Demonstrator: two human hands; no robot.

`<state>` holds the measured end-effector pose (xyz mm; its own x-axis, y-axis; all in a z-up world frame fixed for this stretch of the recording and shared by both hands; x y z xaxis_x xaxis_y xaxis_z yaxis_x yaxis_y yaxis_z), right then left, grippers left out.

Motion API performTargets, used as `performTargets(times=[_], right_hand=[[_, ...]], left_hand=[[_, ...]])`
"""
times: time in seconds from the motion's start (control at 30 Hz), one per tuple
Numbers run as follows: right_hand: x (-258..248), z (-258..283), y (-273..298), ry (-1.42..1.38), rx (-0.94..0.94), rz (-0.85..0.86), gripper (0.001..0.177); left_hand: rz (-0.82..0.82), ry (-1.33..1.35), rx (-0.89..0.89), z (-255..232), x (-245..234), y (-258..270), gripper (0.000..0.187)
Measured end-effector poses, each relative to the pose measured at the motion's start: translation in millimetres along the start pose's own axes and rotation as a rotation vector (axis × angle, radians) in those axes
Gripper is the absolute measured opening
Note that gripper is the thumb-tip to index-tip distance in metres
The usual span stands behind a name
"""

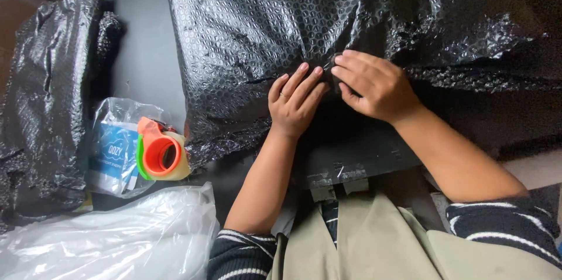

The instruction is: Preparing tape strips and wrapping an object in black bubble wrap for packaging.

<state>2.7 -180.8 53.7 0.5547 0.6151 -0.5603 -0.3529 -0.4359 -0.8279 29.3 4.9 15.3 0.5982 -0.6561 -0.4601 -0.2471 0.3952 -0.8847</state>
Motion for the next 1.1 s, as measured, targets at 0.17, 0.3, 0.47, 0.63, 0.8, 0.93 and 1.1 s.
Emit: performTargets(times=[0.17,0.3,0.47,0.63,0.8,0.93,1.1], right_hand=[[19,-6,16,0.184,0.008,0.005,0.034],[28,-8,24,0.297,0.020,0.034,0.040],[34,-12,30,0.354,0.027,0.023,0.043],[11,-21,43,-0.109,0.188,-0.201,0.045],[17,-23,49,0.139,0.081,-0.217,0.037],[5,-12,28,0.317,0.090,-0.123,0.032],[-2,-18,32,0.317,0.147,-0.167,0.033]], left_hand=[[0.014,0.009,-0.011,0,-1,2,0.006],[0.113,0.084,-0.048,0,-21,-2,0.018],[0.101,-0.049,-0.189,31,-102,-19,0.038],[0.260,-0.086,-0.748,75,-164,31,0.060],[0.397,-0.113,-0.887,71,-158,46,0.069],[0.420,-0.132,-0.903,64,-150,39,0.059],[0.442,-0.187,-0.918,68,-146,51,0.054]])
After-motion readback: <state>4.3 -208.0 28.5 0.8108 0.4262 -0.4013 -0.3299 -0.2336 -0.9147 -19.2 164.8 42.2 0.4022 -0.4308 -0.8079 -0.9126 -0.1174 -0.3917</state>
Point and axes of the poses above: each hand's wrist, its own y-axis away from the middle knuckle, its own x-axis out of the palm, z = x × y, the point moved 2 cm from there along -y, towards the middle knuckle, and after that the axes turned 9 degrees about z, right-handed, at the moved point
